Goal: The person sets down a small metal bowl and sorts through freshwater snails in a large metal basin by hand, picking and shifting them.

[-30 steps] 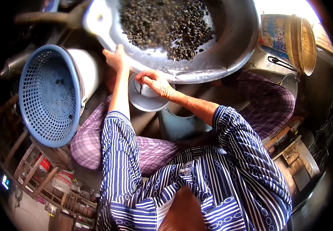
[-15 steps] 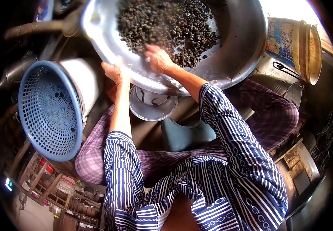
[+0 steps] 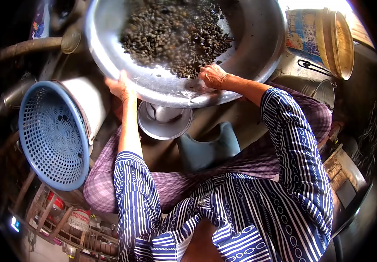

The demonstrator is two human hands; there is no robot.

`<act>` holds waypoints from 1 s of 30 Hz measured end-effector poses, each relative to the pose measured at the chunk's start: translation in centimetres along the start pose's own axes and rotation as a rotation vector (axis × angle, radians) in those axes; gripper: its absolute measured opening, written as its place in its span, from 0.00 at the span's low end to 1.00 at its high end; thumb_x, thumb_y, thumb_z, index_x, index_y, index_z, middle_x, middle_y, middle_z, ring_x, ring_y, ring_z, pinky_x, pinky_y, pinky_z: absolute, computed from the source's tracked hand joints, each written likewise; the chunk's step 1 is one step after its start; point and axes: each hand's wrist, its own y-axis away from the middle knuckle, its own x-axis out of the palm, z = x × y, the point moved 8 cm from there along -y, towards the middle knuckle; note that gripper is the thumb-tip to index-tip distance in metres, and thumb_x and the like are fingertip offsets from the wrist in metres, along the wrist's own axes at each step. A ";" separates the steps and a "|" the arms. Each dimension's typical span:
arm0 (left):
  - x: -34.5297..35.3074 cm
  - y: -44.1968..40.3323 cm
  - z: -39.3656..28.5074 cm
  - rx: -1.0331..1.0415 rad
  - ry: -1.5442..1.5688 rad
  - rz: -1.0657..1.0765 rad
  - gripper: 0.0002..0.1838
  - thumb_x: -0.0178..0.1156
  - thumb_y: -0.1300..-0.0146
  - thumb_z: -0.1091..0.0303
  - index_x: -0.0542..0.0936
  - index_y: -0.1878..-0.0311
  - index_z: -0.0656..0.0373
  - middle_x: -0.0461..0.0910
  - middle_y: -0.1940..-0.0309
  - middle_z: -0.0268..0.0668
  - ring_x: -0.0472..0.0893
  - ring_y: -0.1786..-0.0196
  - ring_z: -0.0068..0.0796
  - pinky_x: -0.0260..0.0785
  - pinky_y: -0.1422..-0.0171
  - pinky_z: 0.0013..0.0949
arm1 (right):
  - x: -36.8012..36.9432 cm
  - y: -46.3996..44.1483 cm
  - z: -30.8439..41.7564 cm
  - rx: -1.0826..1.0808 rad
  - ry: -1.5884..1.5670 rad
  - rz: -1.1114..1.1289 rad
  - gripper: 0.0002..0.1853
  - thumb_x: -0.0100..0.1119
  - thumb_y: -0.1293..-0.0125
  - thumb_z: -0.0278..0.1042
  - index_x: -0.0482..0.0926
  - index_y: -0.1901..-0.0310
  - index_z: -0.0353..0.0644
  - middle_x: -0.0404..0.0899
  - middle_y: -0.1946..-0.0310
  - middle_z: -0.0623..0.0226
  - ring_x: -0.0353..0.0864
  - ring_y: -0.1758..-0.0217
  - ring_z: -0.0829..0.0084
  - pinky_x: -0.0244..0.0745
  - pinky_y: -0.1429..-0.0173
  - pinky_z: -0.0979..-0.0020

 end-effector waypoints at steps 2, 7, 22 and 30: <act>0.0 0.1 0.8 -0.126 0.030 0.005 0.24 0.57 0.53 0.71 0.66 0.52 0.70 0.73 0.58 0.50 0.75 0.56 0.39 0.65 0.49 0.35 | -1.1 -0.1 0.1 -0.035 -0.128 -0.240 0.08 0.48 0.54 0.28 0.74 0.70 0.40 0.73 0.66 0.61 0.72 0.59 0.63 0.70 0.55 0.65; 0.1 0.1 0.8 -0.133 0.040 0.008 0.24 0.58 0.53 0.71 0.65 0.53 0.71 0.73 0.58 0.49 0.74 0.57 0.36 0.65 0.49 0.34 | -2.1 -4.8 3.3 -0.124 -0.271 -0.349 0.17 0.47 0.47 0.31 0.73 0.54 0.40 0.67 0.47 0.55 0.66 0.43 0.59 0.64 0.43 0.61; 0.1 -0.1 0.8 -0.034 0.058 -0.009 0.21 0.57 0.52 0.68 0.65 0.58 0.72 0.73 0.63 0.53 0.74 0.60 0.42 0.66 0.52 0.38 | -0.2 0.1 1.3 -0.377 -0.085 -0.152 0.18 0.51 0.45 0.35 0.72 0.52 0.41 0.70 0.49 0.60 0.64 0.40 0.67 0.57 0.39 0.66; 0.0 -0.2 0.5 -0.016 0.025 -0.010 0.21 0.56 0.51 0.65 0.63 0.61 0.73 0.72 0.66 0.59 0.75 0.61 0.51 0.65 0.53 0.43 | 0.6 -5.4 0.3 0.128 -0.691 -0.431 0.18 0.45 0.54 0.23 0.72 0.58 0.39 0.74 0.64 0.52 0.74 0.60 0.52 0.70 0.54 0.59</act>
